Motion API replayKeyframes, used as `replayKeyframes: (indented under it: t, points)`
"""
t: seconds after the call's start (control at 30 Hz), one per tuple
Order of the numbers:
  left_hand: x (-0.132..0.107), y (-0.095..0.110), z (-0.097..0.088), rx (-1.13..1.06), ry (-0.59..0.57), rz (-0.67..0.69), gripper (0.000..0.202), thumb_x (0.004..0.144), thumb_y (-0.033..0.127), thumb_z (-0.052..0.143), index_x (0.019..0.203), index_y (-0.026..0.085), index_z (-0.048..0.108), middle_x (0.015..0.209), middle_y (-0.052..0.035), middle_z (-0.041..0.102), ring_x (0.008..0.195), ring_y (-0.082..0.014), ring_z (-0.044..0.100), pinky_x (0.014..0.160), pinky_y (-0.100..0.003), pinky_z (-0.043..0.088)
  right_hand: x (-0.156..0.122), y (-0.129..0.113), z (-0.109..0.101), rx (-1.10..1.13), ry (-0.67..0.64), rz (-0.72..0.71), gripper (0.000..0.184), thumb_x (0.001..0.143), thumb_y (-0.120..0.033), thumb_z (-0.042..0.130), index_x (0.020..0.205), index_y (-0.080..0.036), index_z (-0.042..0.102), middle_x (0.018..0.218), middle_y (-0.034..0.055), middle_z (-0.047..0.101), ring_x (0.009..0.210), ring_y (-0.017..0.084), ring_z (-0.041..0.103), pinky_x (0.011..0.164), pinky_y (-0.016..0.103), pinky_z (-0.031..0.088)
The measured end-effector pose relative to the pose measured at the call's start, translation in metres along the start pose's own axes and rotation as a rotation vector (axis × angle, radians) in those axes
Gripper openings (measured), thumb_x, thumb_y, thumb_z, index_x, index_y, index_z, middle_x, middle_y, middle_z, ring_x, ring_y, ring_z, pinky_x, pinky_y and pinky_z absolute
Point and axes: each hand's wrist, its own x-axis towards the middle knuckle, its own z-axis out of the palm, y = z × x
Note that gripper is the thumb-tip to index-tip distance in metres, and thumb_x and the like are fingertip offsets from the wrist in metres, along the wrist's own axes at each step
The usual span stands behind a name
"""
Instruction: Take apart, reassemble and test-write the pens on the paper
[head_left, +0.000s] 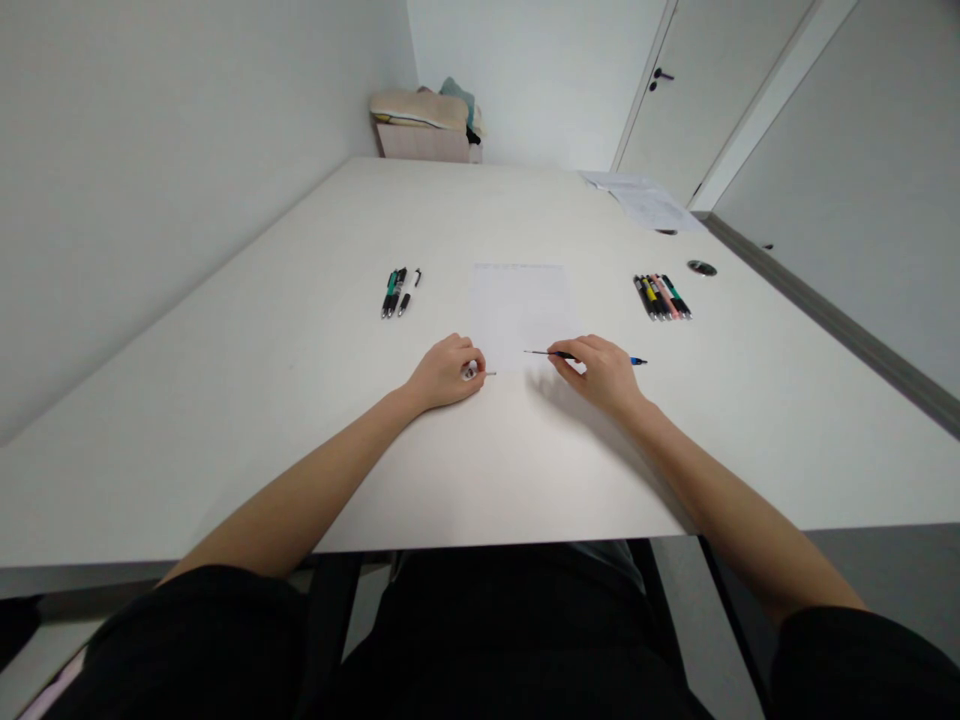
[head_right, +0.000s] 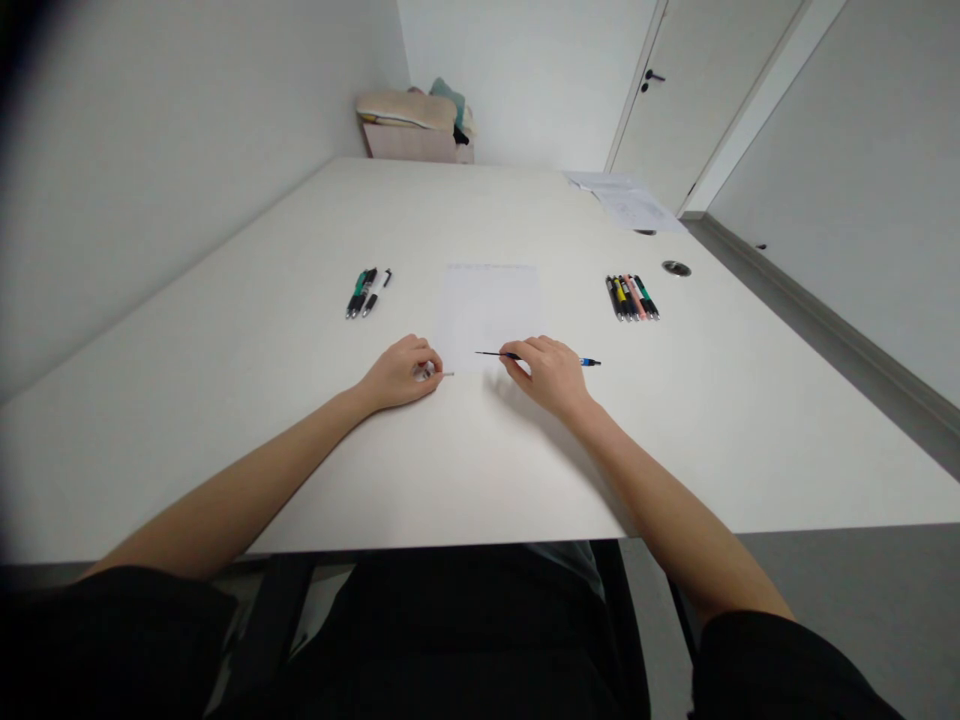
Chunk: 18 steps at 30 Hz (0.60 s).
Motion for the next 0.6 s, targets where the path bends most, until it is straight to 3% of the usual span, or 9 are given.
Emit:
replayKeyframes:
  t: [0.13, 0.3, 0.43, 0.6]
  points:
    - [0.002, -0.002, -0.001, -0.02, 0.047, -0.052, 0.014, 0.077, 0.028, 0.054, 0.073, 0.017, 0.061, 0.065, -0.0023, 0.053, 0.069, -0.0168, 0.048, 0.067, -0.03, 0.039, 0.0, 0.0, 0.0, 0.005, 0.0, -0.003, 0.022, 0.089, -0.031, 0.047, 0.091, -0.021, 0.067, 0.074, 0.0029, 0.067, 0.067, 0.014, 0.057, 0.065, 0.026, 0.04]
    - [0.006, -0.005, -0.006, -0.139, 0.222, -0.237, 0.019, 0.079, 0.028, 0.049, 0.07, 0.016, 0.061, 0.061, 0.0003, 0.054, 0.06, -0.0122, 0.046, 0.062, -0.027, 0.038, 0.0, 0.001, 0.0, 0.001, 0.019, -0.014, 0.021, 0.089, -0.03, 0.048, 0.091, -0.021, 0.067, 0.073, 0.0022, 0.067, 0.067, 0.014, 0.057, 0.064, 0.025, 0.04]
    - [0.007, -0.005, -0.008, -0.24, 0.285, -0.359, 0.019, 0.077, 0.028, 0.05, 0.067, 0.015, 0.06, 0.056, 0.0031, 0.052, 0.053, -0.0096, 0.042, 0.055, -0.024, 0.035, 0.0, 0.0, 0.0, 0.005, 0.02, -0.004, 0.021, 0.089, -0.03, 0.048, 0.09, -0.021, 0.067, 0.074, 0.0027, 0.068, 0.067, 0.014, 0.058, 0.064, 0.026, 0.04]
    - [0.012, 0.006, -0.008, -0.283, 0.34, -0.361, 0.017, 0.077, 0.026, 0.05, 0.068, 0.016, 0.06, 0.057, 0.0025, 0.053, 0.054, -0.0097, 0.043, 0.056, -0.025, 0.036, 0.001, -0.003, 0.0, 0.005, 0.012, -0.005, 0.021, 0.089, -0.03, 0.048, 0.09, -0.021, 0.067, 0.074, 0.0026, 0.068, 0.067, 0.014, 0.059, 0.064, 0.026, 0.041]
